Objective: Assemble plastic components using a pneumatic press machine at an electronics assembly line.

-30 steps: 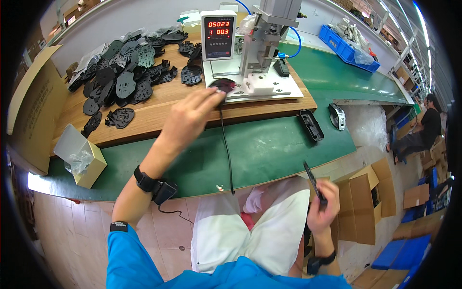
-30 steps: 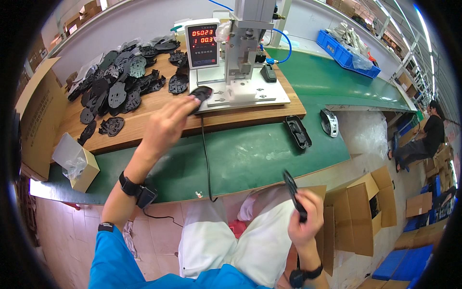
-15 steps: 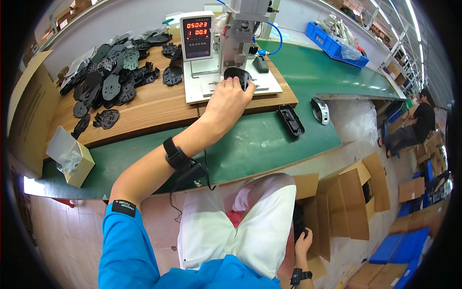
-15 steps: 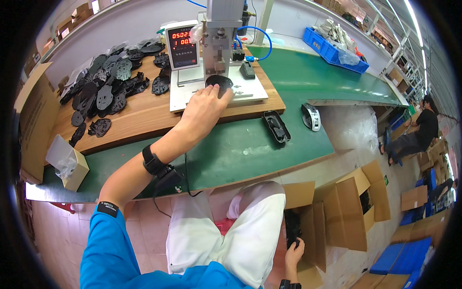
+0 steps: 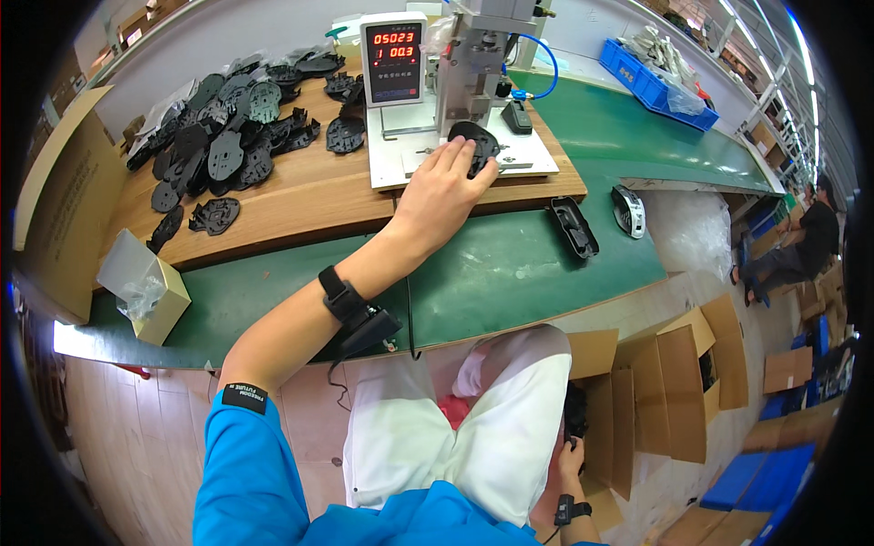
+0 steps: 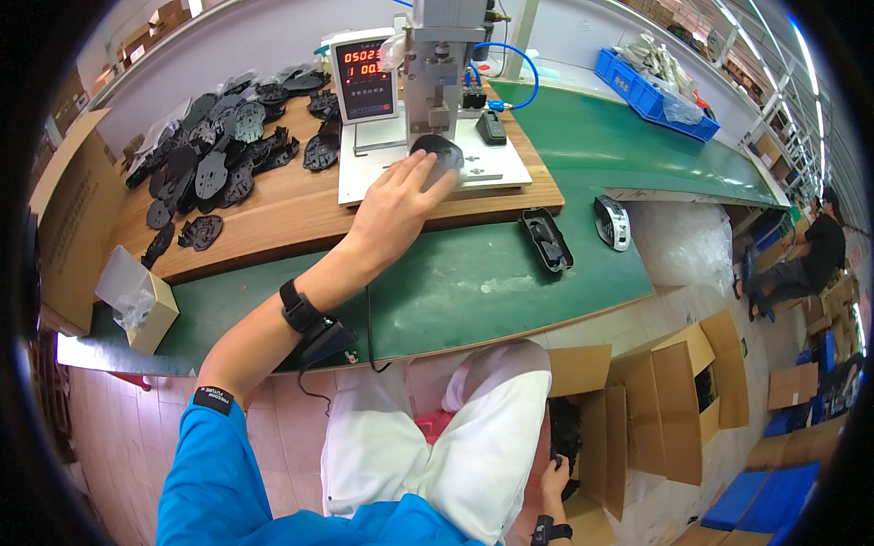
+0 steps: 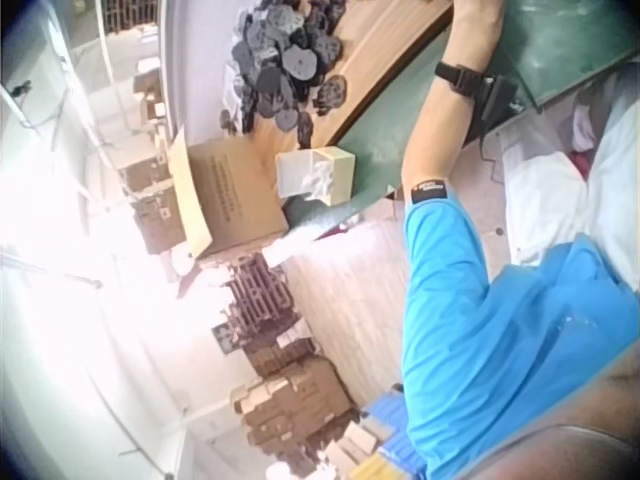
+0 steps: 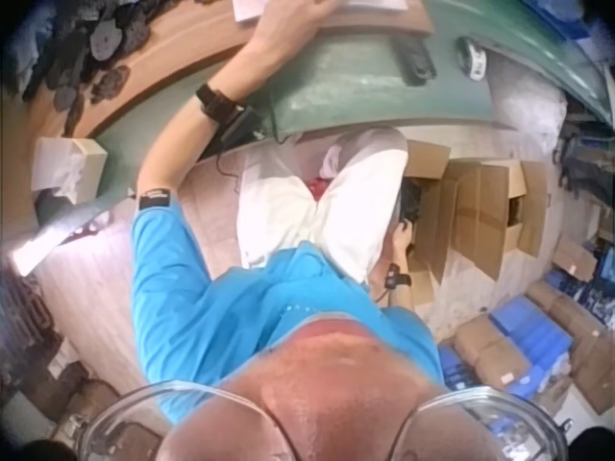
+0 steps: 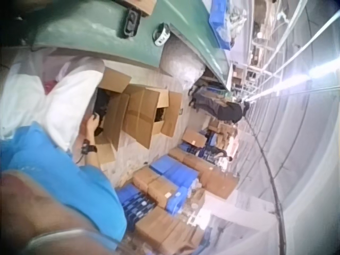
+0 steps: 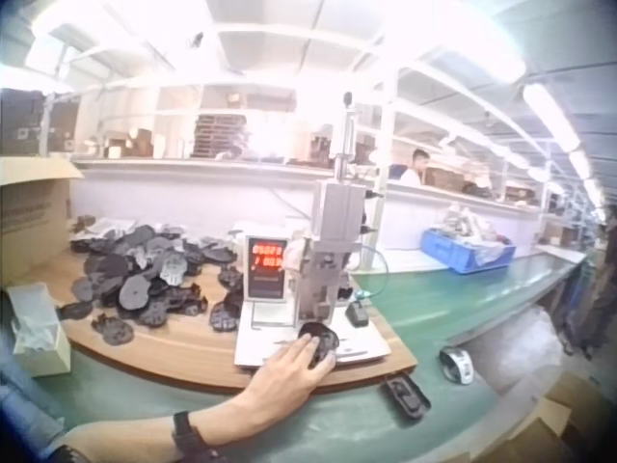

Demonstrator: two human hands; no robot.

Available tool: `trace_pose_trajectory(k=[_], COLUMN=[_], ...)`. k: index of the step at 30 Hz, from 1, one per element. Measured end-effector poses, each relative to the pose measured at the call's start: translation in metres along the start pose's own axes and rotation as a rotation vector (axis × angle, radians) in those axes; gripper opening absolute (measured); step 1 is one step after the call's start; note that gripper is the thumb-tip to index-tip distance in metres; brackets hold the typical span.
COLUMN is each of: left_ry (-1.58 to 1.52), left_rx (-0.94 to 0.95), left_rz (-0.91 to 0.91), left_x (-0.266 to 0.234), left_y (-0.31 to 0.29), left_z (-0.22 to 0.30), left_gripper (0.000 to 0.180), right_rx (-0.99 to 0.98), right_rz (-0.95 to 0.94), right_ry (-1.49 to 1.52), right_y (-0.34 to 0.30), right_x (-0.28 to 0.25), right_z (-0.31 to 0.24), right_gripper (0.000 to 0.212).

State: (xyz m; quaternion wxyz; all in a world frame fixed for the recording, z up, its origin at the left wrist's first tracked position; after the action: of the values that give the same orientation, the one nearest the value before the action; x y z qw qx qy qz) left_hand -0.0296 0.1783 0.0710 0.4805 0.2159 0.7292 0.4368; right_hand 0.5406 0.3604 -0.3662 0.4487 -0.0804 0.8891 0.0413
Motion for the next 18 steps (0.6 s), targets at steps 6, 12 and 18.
trace_pose_trajectory(k=[6, 12, 18], left_ry=[-0.024, 0.041, 0.129], left_rx=[-0.06, 0.025, -0.01], left_rz=[-0.106, -0.142, -0.206], left_x=[0.003, 0.006, 0.02], left_y=[0.01, 0.016, 0.019], left_z=[-0.002, 0.006, 0.013], left_gripper=[0.044, 0.039, 0.047], right_rx=[0.023, 0.084, 0.266], right_rz=[-0.025, -0.11, -0.304], right_ry=[-0.055, 0.012, 0.16], right_y=[0.001, 0.013, -0.001], right_x=[0.004, 0.024, 0.038], right_z=[0.003, 0.045, 0.062], right_gripper=[0.028, 0.029, 0.033])
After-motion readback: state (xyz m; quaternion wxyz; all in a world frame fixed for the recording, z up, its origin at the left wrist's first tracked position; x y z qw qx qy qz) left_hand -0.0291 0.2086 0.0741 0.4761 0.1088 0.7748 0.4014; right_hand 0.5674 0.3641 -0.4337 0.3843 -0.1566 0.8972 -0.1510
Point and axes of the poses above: each hand's wrist, its own y-axis towards the middle knuckle, its own x-axis out of the palm, z = x × y, the point moved 9 cm from there along y, towards the middle knuckle, and after that the axes turned 13 degrees about z, right-handed, at the moved point
